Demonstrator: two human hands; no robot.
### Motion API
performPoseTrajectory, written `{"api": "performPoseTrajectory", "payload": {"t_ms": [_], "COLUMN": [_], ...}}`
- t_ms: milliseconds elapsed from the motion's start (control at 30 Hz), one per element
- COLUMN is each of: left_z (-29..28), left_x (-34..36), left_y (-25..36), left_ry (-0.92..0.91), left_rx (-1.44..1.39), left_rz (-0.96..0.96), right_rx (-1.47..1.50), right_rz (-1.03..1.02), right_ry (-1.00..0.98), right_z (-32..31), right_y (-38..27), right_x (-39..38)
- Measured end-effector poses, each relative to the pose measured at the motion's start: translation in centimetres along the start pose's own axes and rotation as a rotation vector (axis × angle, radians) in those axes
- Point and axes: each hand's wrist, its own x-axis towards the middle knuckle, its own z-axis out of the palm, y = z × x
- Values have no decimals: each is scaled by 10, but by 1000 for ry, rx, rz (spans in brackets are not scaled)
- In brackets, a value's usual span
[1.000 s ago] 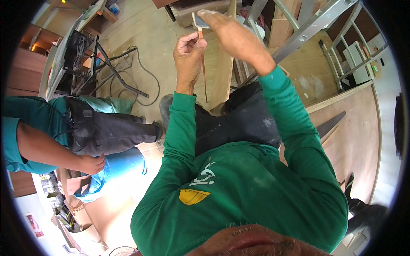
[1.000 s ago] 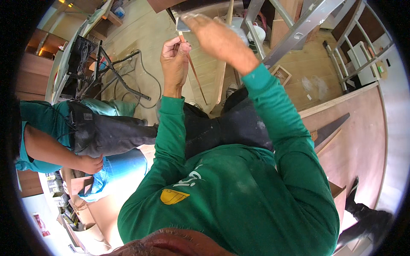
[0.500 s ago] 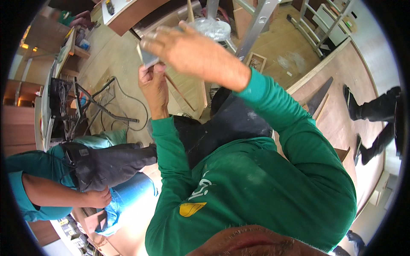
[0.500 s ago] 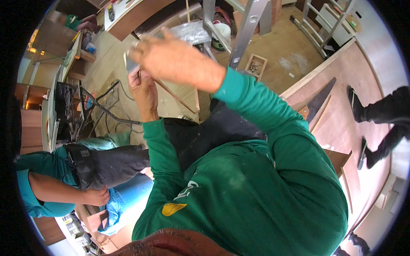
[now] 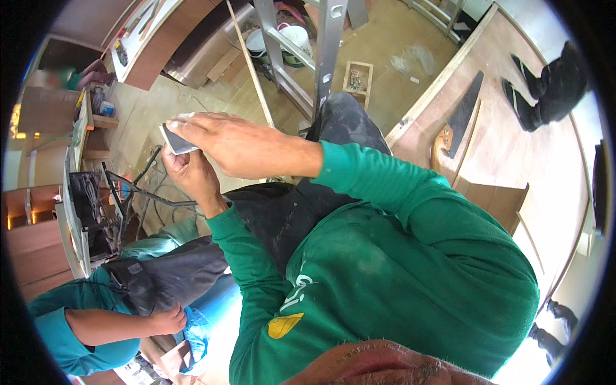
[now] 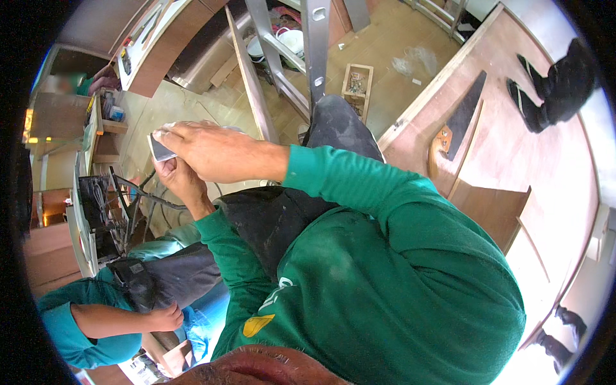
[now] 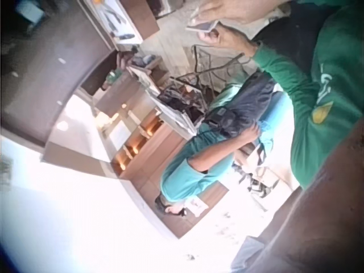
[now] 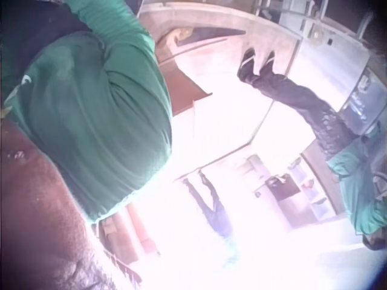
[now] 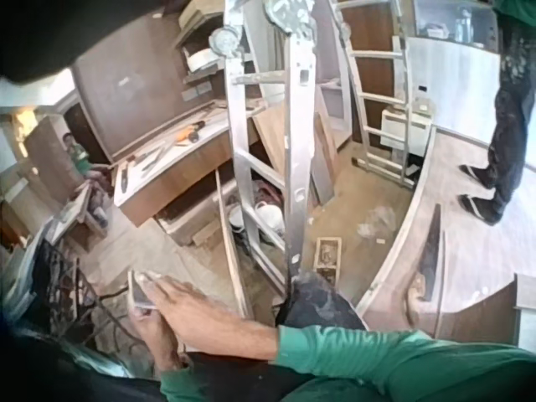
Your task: The person measures and marks a large plywood sheet using a wooden straightedge and a pencil. They then use a hand saw to cut the plywood along the marked line. Finally, the person sands the cut edge of the plywood with a sanding block.
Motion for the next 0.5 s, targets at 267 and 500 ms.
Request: {"api": "performPoseTrajectory", "payload": {"t_ms": [267, 500], "left_z": [7, 3], "left_x": [-8, -17], "left_y": [9, 14], "left_ry": [-4, 26], "left_rx": [-17, -15], "left_rz": [8, -3], "right_rx": [-33, -213], "right_rz": [35, 179], "right_ry": [115, 19], "right_z": [9, -13], "right_y": [12, 11], "right_x": [-4, -23]}}
